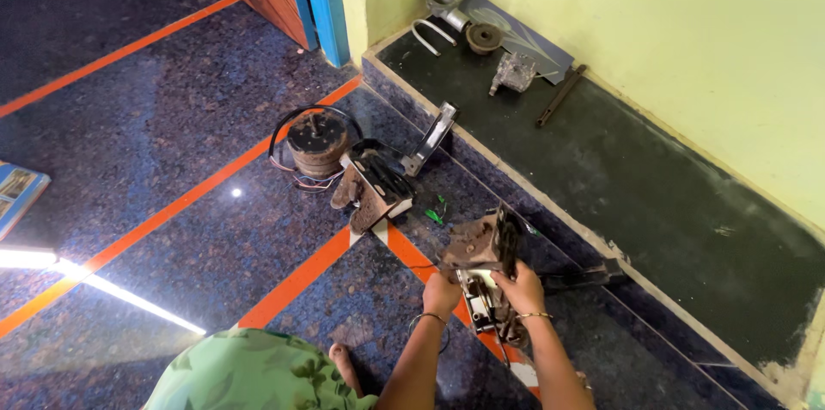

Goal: The person sits on the floor and wipes various metal tools with a cloth. They handle a long metal rod, a wrench, and small metal parts one by one, cleaning them and placing them on a nearby ledge.

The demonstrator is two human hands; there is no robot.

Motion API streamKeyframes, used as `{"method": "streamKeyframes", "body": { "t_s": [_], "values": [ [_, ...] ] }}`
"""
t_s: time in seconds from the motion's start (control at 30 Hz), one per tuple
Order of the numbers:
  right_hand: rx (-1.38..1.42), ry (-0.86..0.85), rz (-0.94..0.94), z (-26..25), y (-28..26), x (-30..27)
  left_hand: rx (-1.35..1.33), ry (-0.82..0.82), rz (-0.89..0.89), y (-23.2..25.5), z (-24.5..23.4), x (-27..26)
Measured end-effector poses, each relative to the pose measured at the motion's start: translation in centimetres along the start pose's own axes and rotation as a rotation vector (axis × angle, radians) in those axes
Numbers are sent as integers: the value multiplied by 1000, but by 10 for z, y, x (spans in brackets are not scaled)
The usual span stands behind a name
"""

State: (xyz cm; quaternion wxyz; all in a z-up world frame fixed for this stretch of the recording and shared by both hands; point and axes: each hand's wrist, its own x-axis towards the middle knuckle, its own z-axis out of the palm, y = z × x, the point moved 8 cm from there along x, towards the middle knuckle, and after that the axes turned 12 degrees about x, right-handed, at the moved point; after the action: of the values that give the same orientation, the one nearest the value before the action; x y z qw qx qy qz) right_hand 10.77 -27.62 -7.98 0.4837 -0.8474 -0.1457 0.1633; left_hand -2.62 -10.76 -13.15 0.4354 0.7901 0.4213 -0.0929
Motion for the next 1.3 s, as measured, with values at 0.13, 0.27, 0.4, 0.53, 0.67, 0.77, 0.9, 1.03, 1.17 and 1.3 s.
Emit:
{"method": "streamKeyframes", "body": {
  "t_s": [0.13, 0.27, 0.4, 0.53, 0.67, 0.77, 0.9, 1.03, 1.17, 1.3],
  "values": [
    [88, 54, -21, 13, -13, 27, -210, 86, 64, 19, -19, 7],
    [119, 46, 9, 34, -20, 65, -149, 134, 70, 26, -46, 17],
    [-70, -58, -118, 57, -37, 96, -113, 131, 84, 20, -51, 22],
    [66, -179, -216, 61, -51, 105, -46, 62, 150, 7, -43, 18],
    [-214, -304, -28, -2, -57, 103, 70, -131, 100, -22, -6, 21],
    [-608, -513, 194, -45, -38, 74, 186, -263, 191, -31, 29, 17],
    [-554, -763, 520, -30, 22, -12, 301, -370, 249, -20, 62, -9],
    [-119, -657, 657, 18, 66, -75, -11, -319, 243, 1, 66, -31],
    [65, -255, 529, 16, 75, -80, -320, -347, -14, -2, 72, -38],
    [35, -108, 425, 8, 71, -66, -399, -261, -23, 3, 68, -39]
  ]
}}
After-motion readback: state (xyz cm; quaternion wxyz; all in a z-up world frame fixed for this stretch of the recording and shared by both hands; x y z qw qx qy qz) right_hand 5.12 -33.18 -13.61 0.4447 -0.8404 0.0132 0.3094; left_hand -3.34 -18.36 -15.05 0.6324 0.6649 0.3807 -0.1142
